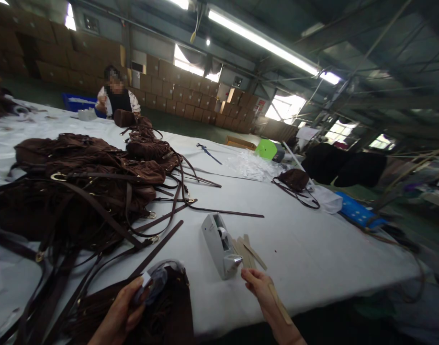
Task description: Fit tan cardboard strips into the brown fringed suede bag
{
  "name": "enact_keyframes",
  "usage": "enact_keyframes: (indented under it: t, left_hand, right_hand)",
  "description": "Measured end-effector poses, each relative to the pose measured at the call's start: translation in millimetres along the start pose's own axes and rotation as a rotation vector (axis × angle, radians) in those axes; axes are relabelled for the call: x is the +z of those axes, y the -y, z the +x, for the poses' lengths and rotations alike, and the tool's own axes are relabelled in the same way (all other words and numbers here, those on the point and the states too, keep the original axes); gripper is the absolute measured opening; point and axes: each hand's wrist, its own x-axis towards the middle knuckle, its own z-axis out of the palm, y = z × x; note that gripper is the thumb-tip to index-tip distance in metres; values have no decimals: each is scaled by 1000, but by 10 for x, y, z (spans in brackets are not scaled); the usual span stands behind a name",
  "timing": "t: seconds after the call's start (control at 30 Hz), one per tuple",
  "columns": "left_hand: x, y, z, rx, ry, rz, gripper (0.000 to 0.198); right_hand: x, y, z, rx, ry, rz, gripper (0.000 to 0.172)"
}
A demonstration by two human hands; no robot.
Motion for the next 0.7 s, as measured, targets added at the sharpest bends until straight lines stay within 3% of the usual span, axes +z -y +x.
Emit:
enact_keyframes:
  t: [0.2, 0.33, 0.7]
  left_hand:
    - [-56, 34, 34, 8, 27, 23, 51]
    - [-43, 26, 32, 25, 16, 44, 51]
    - [226, -104, -12, 196, 10, 136, 48]
  right_hand:
    - [125, -98, 43, -81, -67, -117, 52]
    - [141, -112, 123, -196, -166, -262, 48]
    - [134, -41, 279, -251, -234, -481, 49]
